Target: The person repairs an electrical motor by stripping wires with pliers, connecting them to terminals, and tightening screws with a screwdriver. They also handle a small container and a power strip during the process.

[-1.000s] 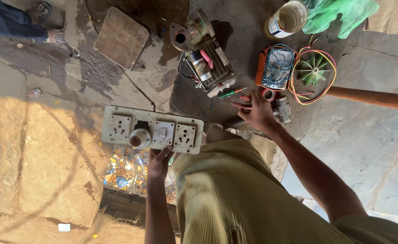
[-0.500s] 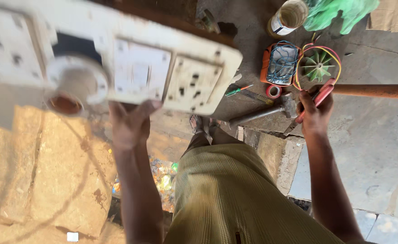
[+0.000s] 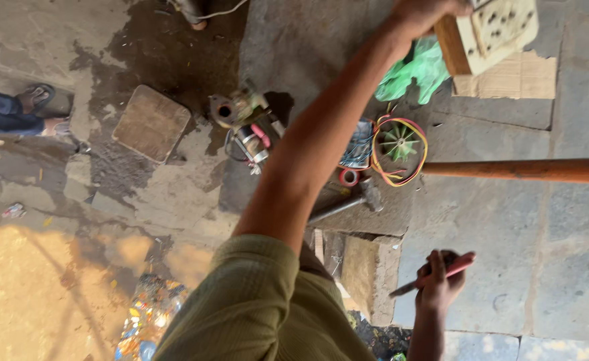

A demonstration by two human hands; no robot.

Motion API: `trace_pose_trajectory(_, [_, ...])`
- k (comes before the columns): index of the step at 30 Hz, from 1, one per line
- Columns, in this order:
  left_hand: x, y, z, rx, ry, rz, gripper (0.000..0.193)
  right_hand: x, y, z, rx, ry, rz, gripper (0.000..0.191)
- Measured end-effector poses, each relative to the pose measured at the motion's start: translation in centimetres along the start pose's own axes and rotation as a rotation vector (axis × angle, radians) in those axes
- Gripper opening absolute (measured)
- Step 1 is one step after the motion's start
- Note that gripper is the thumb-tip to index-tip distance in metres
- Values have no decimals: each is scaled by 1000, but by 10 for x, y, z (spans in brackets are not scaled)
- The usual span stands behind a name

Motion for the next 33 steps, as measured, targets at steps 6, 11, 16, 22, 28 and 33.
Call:
trace_pose_trajectory(6, [61,-148,70,-39,173,-304,47,12,48,-48,-80,127,175,12])
trace_pose_trajectory(11, [51,-218,63,60,307,-495,58,17,58,-60,-53,164,195,14])
trace_pose_trajectory(16, [31,-275,42,299,417,-695,76,35,65,-49,-85,92,243,16])
trace_pose_trajectory(22, [24,-299,51,424,494,-714,67,59,70,-32,-87,31,252,26])
trace_pose_trajectory(28, [-71,-299,121,321,-95,-557,55,91,39,25,-96,-218,99,37])
trace_pose_trajectory(33, [-220,-295,110,346,-437,-107,61,96,-13,105,243,-529,6,37])
Point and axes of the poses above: each hand's wrist, its own x-axis towards the middle knuckle, its own z-axis out of the palm, y = z × x, the point moved 10 cm from there along x, towards the middle knuckle
